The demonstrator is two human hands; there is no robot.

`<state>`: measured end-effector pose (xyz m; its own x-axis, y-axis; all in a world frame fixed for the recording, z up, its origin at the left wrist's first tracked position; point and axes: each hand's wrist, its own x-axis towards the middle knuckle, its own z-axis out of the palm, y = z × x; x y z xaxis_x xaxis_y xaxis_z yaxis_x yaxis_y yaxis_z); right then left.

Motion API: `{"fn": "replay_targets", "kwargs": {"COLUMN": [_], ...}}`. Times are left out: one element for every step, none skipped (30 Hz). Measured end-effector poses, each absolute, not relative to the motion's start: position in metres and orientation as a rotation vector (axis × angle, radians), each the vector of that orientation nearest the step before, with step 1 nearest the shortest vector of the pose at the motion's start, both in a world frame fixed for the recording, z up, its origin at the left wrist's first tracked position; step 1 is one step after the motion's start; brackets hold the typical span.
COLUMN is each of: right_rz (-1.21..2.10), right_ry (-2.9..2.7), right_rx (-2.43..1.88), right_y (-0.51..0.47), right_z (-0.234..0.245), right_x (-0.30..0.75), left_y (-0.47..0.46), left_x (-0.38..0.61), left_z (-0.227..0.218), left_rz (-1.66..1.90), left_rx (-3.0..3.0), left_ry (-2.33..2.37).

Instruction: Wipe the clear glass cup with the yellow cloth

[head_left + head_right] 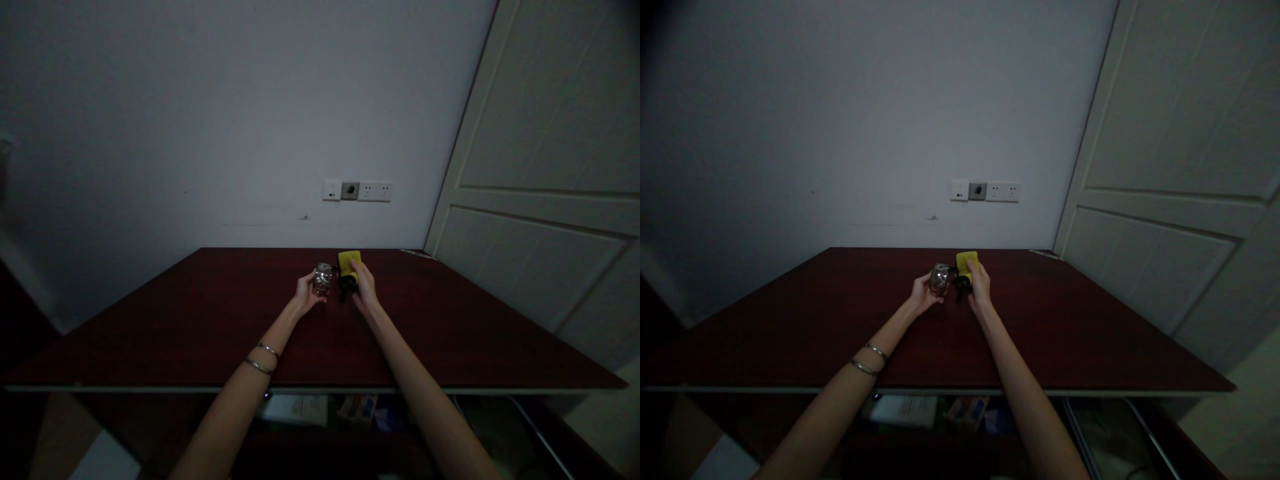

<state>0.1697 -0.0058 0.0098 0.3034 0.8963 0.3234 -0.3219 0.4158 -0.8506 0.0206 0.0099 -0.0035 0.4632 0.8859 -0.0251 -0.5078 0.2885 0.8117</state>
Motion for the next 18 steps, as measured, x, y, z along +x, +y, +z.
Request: {"fn": "replay_targets", "kwargs": {"right_rz": [0.811,0.704,0.614,0.550,0.512,0.496,0.493,0.491,0.484,0.473,0.455,0.433,0.409,0.389,0.374,0.364,0.358,0.354], "right_ry": [-0.997,-1.086,-1.182,-1.278,-1.360,-1.425,-1.472,-1.507,-1.534,-1.563,-1.594,-1.630,-1.666,-1.703,-1.738,-1.769,-1.796,-1.820], "right_rx": [-0.792,-0.821,-0.839,-0.845,-0.843,-0.836,-0.829,-0.824,-0.820,-0.814,-0.804,-0.789,-0.767,-0.739,-0.707,-0.675,-0.646,-0.623], "right_y": [-0.007,-0.008,-0.009,-0.010,-0.011,-0.012,-0.012,-0.012,-0.012,-0.012,-0.013,-0.015,-0.017,-0.020,-0.023,-0.027,-0.029,-0.030], "right_z": [0.011,0.013,0.014,0.015,0.016,0.016,0.017,0.017,0.017,0.017,0.018,0.018,0.018,0.019,0.019,0.020,0.020,0.020], "right_x": [0.169,0.168,0.166,0.165,0.164,0.164,0.163,0.163,0.163,0.163,0.163,0.163,0.162,0.161,0.159,0.157,0.155,0.153], "left_y": [0.009,0.008,0.008,0.007,0.006,0.006,0.005,0.004,0.004,0.004,0.004,0.004,0.004,0.005,0.006,0.007,0.008,0.009], "left_x": [0.021,0.022,0.023,0.024,0.025,0.026,0.027,0.028,0.029,0.030,0.031,0.031,0.032,0.032,0.032,0.032,0.032,0.032], "left_z": [-0.004,-0.004,-0.005,-0.005,-0.006,-0.006,-0.006,-0.006,-0.005,-0.004,-0.003,-0.003,-0.002,-0.003,-0.003,-0.004,-0.006,-0.007], "left_rz": [0.983,0.976,0.968,0.960,0.954,0.955,0.967,0.989,1.018,1.052,1.088,1.125,1.158,1.188,1.214,1.234,1.246,1.255], "left_rx": [0.842,0.847,0.849,0.849,0.847,0.844,0.840,0.834,0.827,0.819,0.810,0.801,0.792,0.783,0.770,0.755,0.739,0.723], "left_ry": [0.540,0.546,0.555,0.566,0.577,0.585,0.589,0.590,0.589,0.587,0.587,0.587,0.585,0.587,0.593,0.606,0.624,0.643]}}
